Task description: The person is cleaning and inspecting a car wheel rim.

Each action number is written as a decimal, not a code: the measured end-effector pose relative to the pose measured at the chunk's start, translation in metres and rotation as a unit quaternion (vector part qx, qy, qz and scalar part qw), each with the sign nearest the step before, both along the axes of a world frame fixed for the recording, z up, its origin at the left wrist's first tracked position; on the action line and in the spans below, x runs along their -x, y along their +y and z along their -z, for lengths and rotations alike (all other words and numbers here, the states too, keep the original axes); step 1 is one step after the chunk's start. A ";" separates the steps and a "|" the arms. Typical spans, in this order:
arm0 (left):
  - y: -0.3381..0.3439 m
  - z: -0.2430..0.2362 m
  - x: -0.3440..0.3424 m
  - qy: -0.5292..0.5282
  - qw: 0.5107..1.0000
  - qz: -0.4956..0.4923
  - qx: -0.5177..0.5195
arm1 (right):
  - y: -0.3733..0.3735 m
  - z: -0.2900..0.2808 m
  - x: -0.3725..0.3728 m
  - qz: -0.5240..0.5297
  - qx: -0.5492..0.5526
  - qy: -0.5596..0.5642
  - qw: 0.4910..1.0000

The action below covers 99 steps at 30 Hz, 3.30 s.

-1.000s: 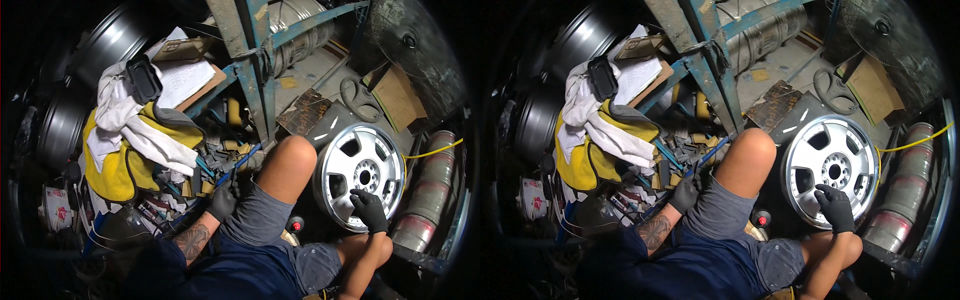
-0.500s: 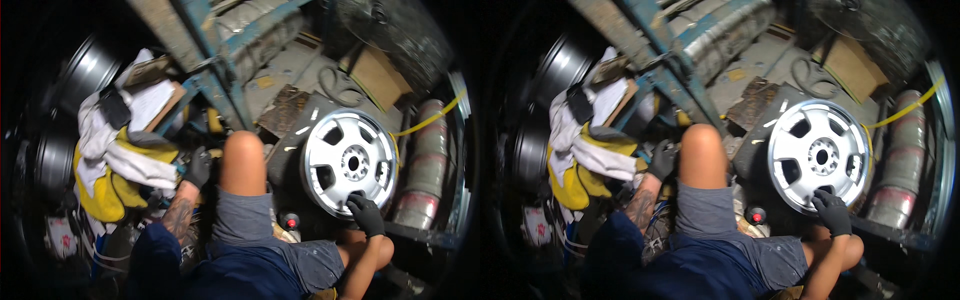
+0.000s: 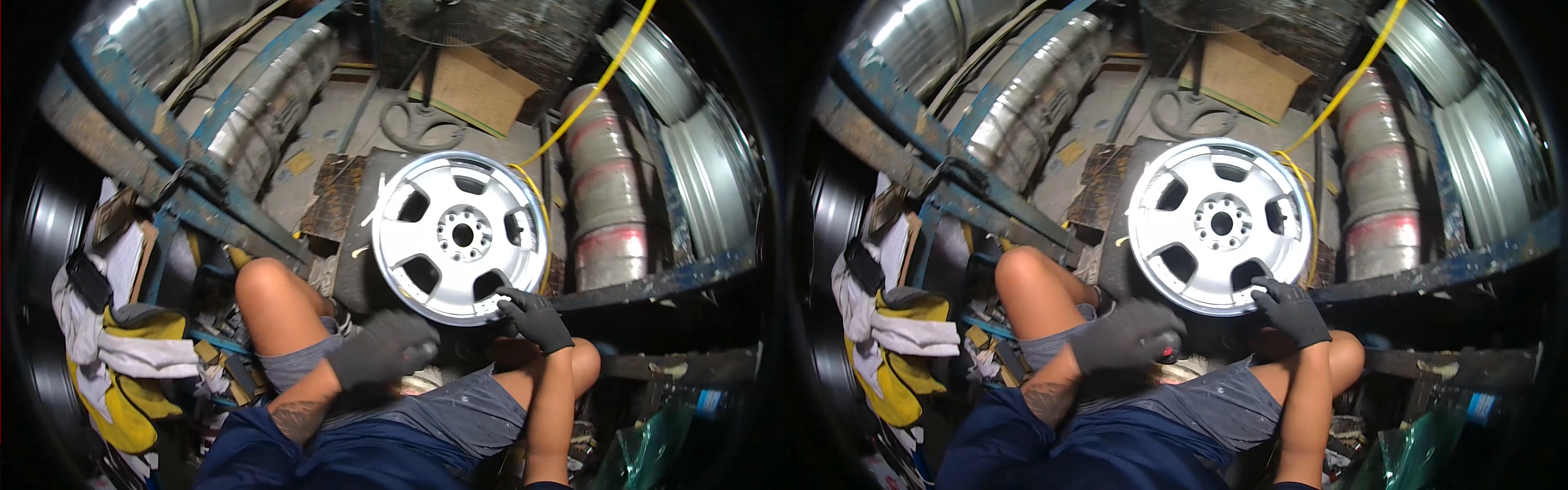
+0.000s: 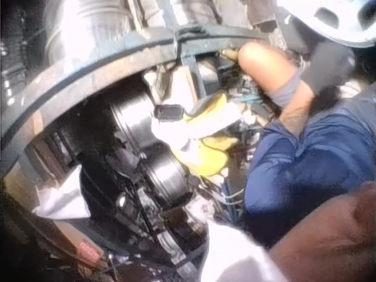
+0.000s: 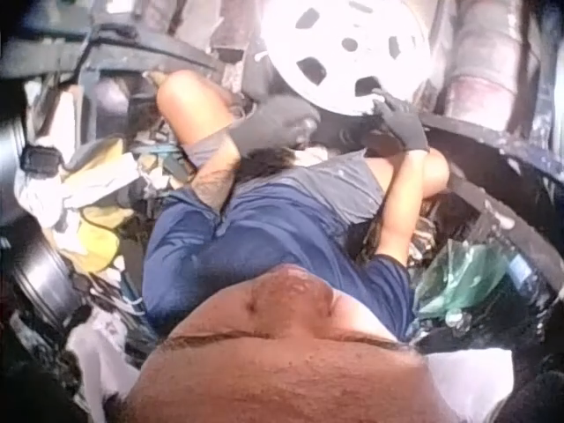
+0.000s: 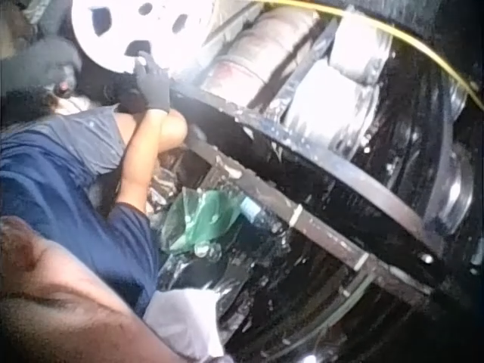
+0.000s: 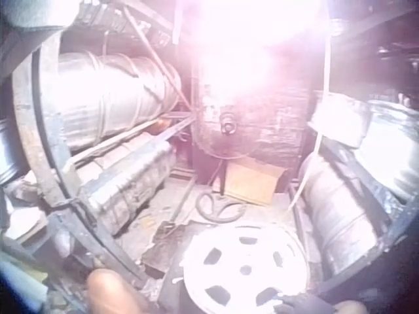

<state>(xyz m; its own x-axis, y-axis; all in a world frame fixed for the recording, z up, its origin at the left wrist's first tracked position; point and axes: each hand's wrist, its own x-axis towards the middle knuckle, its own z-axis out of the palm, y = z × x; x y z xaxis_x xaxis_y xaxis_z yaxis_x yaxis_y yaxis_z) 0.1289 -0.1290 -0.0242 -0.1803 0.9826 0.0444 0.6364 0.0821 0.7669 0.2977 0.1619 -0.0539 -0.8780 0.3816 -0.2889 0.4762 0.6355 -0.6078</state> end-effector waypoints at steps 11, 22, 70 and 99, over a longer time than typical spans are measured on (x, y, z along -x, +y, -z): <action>-0.001 0.094 -0.129 0.031 0.937 0.322 0.133 | 0.003 0.014 -0.024 0.036 -0.055 0.022 0.998; -0.018 0.102 -0.132 0.114 0.942 0.294 0.114 | 0.002 0.017 -0.022 0.029 -0.050 0.027 0.998; 0.058 0.106 -0.112 0.177 0.869 0.461 0.040 | -0.056 0.019 0.025 -0.108 -0.087 0.051 0.989; -0.017 0.147 -0.133 -0.116 0.992 0.056 0.010 | -0.084 0.013 0.083 -0.219 -0.102 0.074 0.968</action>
<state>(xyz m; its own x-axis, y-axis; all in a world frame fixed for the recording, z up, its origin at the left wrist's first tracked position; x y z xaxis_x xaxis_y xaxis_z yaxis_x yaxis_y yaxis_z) 0.2620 -0.1457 -0.1712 -0.0723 0.9974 -0.0041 0.4496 0.0362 0.8925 0.2145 0.0775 -0.0665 -0.9945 0.0001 -0.1051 0.0519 0.8701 -0.4901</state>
